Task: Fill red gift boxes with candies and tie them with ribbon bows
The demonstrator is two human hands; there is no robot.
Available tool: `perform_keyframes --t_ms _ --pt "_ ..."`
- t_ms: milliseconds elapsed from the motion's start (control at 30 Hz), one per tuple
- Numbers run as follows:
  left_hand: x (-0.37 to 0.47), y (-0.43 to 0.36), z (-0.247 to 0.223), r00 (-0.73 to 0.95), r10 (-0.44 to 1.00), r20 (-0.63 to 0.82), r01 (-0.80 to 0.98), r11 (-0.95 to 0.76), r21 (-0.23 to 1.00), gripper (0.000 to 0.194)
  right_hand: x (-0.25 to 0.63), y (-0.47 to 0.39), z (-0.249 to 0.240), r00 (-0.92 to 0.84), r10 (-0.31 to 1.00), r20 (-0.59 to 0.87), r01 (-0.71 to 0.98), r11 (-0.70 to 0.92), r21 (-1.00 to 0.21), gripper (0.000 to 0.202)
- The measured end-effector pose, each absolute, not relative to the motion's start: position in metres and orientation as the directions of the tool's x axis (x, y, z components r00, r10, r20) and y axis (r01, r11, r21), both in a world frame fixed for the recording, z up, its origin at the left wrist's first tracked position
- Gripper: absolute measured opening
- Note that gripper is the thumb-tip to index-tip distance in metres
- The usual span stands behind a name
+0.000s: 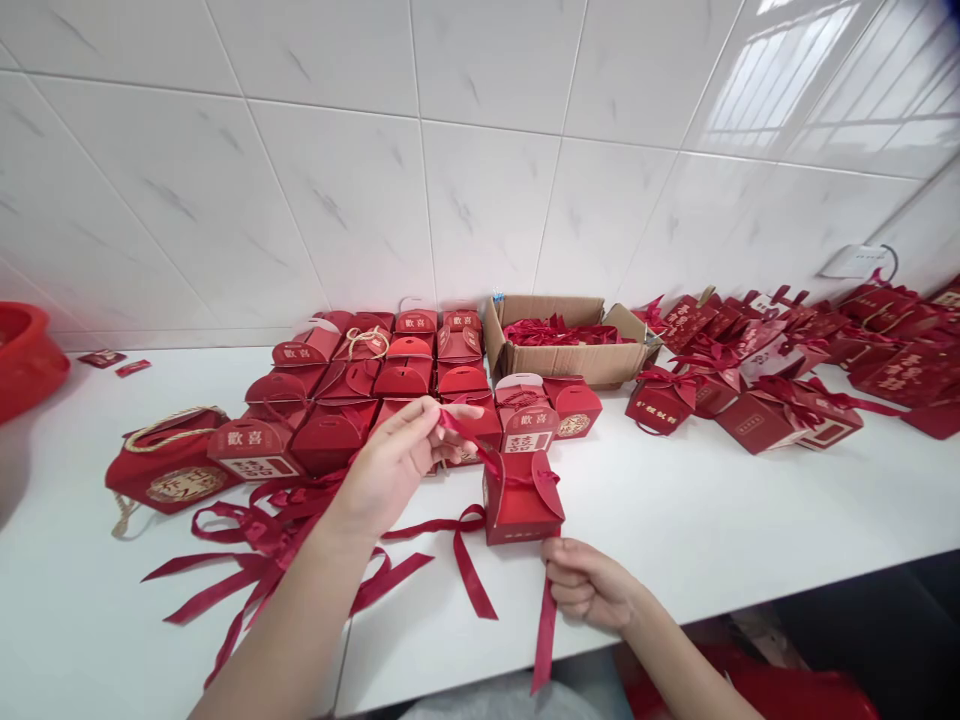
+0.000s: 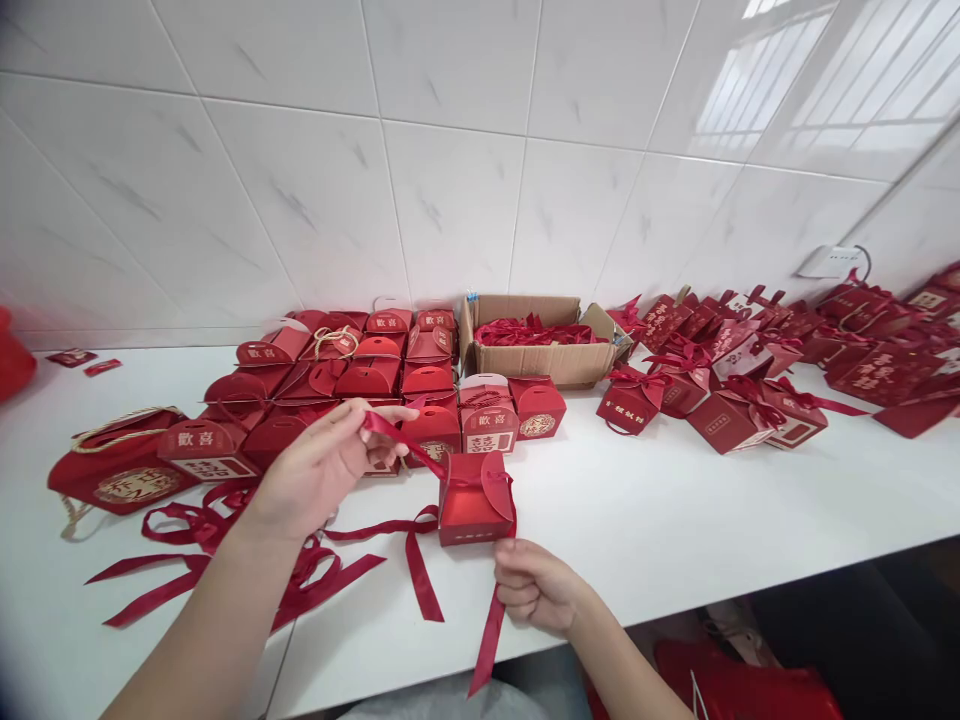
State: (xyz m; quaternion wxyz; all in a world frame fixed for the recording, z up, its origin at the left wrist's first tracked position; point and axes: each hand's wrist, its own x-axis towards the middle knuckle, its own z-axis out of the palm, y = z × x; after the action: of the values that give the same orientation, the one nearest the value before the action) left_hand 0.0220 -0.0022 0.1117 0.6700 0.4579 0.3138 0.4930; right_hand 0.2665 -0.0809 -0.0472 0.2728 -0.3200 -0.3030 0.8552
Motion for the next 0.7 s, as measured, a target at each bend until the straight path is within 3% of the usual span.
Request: perform_keyframes --t_ms 100,233,433,700 --pt "0.015 0.003 0.127 0.323 0.941 0.102 -0.425 0.048 0.904 0.028 0.275 -0.073 -0.047 -0.540 0.741 -0.398 -0.359 -0.631 -0.688 0.068" --pt "0.009 0.012 0.142 0.295 0.944 0.149 -0.490 0.016 0.871 0.030 0.284 -0.057 -0.037 -0.446 0.764 -0.466 -0.330 -0.624 -0.708 0.062" --pt "0.010 0.013 0.146 0.321 0.938 0.130 -0.504 0.053 0.862 0.027 0.284 -0.042 -0.032 -0.126 0.908 -0.400 -0.268 -0.420 -0.867 0.048" --pt "0.008 0.016 0.151 0.206 0.977 0.049 -0.605 0.088 0.791 0.037 0.273 -0.047 -0.015 -0.127 0.941 -0.314 -0.081 -0.325 -0.942 0.047"
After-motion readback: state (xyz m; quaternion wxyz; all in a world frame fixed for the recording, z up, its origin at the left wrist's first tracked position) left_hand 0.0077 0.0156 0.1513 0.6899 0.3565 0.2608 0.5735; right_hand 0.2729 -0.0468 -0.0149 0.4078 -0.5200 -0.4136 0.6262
